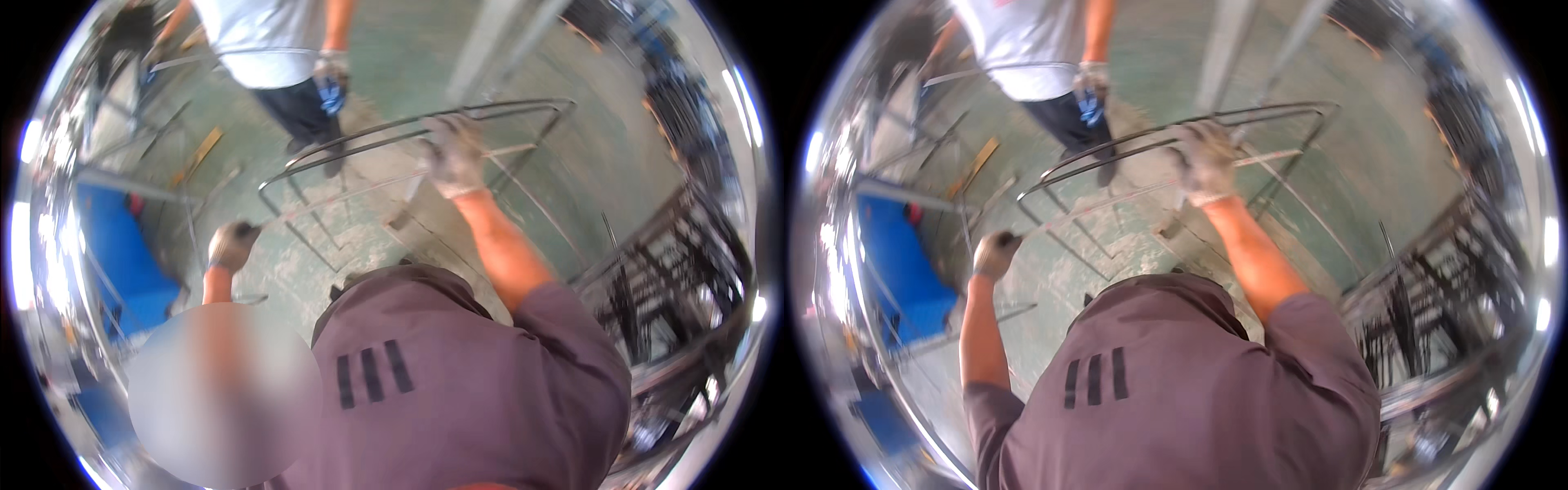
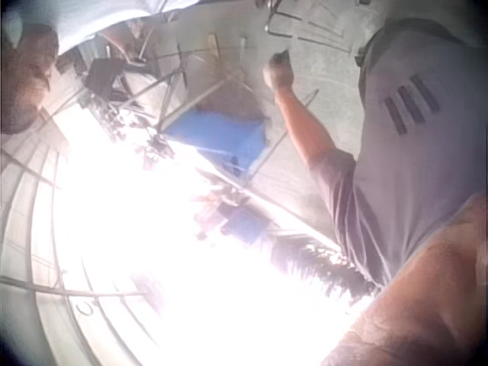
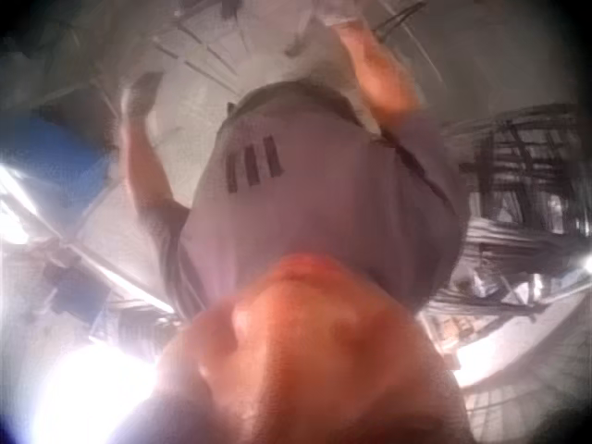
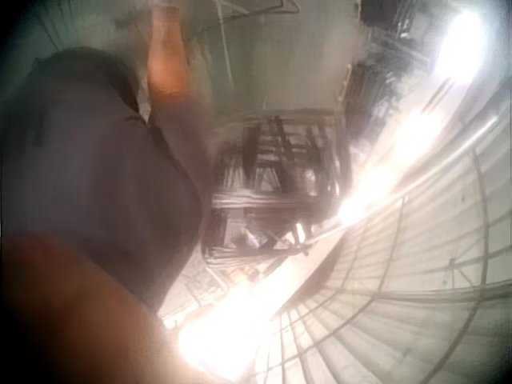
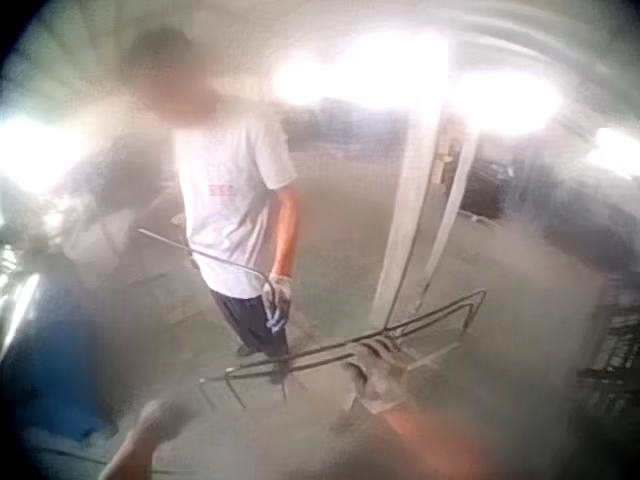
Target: The person uses a tape measure to check the dimensions of a metal frame structure in a workshop. They measure various sides and diagonals of the frame while a coworker assists by holding the structure steady. The person also handles metal rods and a tape measure throughout the process.
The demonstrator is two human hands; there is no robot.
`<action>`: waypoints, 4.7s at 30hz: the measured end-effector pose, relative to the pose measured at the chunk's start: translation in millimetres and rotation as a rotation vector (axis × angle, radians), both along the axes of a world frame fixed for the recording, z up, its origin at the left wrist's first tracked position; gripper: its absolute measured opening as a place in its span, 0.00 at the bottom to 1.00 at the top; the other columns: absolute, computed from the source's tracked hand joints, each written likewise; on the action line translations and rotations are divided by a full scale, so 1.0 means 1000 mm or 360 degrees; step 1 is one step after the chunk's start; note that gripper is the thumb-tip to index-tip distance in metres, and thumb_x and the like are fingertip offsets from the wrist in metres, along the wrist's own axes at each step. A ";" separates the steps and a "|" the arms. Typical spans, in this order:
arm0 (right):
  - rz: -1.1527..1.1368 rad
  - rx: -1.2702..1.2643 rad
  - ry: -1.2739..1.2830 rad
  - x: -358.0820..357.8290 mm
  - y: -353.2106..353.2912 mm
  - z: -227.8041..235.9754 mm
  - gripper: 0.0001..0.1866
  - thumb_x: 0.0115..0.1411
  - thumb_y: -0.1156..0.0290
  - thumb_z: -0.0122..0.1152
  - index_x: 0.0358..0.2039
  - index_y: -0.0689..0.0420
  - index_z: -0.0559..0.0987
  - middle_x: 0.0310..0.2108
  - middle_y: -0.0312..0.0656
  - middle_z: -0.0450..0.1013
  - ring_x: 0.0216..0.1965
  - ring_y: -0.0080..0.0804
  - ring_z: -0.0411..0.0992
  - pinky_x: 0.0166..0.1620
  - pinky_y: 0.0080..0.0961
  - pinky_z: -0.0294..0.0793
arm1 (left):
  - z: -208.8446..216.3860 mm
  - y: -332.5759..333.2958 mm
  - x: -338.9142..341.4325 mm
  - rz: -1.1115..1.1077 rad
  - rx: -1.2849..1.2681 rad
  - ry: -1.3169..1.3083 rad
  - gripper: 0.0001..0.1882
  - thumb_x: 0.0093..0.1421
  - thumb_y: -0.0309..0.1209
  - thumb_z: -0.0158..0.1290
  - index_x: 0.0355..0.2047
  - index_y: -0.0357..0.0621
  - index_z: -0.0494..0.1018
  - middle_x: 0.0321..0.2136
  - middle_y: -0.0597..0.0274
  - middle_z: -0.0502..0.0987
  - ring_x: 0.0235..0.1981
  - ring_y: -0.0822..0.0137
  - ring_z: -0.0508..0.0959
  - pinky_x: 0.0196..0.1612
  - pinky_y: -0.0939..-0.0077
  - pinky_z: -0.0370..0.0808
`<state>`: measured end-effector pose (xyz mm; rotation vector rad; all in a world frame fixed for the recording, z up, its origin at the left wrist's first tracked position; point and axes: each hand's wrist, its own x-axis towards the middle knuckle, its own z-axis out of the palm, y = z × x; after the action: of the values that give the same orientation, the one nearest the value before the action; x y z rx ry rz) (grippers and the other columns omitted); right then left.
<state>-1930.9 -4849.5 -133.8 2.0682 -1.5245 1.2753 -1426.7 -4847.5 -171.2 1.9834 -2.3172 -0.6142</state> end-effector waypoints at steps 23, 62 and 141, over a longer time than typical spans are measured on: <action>-0.0081 0.0158 -0.0121 0.032 0.000 -0.010 0.11 0.53 0.66 0.77 0.36 0.52 0.86 0.36 0.40 0.80 0.46 0.47 0.76 0.53 0.43 0.76 | 0.007 0.031 -0.029 -0.0024 -0.0120 0.0104 0.18 0.68 0.46 0.60 0.34 0.44 0.83 0.31 0.45 0.82 0.36 0.41 0.82 0.40 0.51 0.77; -0.0104 0.0178 0.0062 0.041 0.004 -0.028 0.12 0.61 0.65 0.75 0.43 0.53 0.84 0.44 0.46 0.81 0.50 0.52 0.76 0.59 0.46 0.73 | 0.058 -0.016 -0.006 0.0082 0.0073 0.0026 0.23 0.69 0.52 0.56 0.46 0.44 0.85 0.44 0.48 0.86 0.49 0.43 0.83 0.52 0.54 0.79; -0.0318 0.0145 -0.2560 0.045 -0.044 0.034 0.11 0.70 0.67 0.64 0.33 0.60 0.80 0.24 0.42 0.77 0.22 0.35 0.76 0.28 0.34 0.77 | 0.036 -0.158 0.266 0.0078 0.0237 -0.0205 0.23 0.63 0.49 0.61 0.40 0.38 0.86 0.35 0.42 0.86 0.41 0.42 0.86 0.47 0.53 0.79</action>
<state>-1886.0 -4893.9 -100.3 0.5133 -2.0838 3.0109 -1160.6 -5005.9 -135.5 2.1998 -2.3493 -0.6943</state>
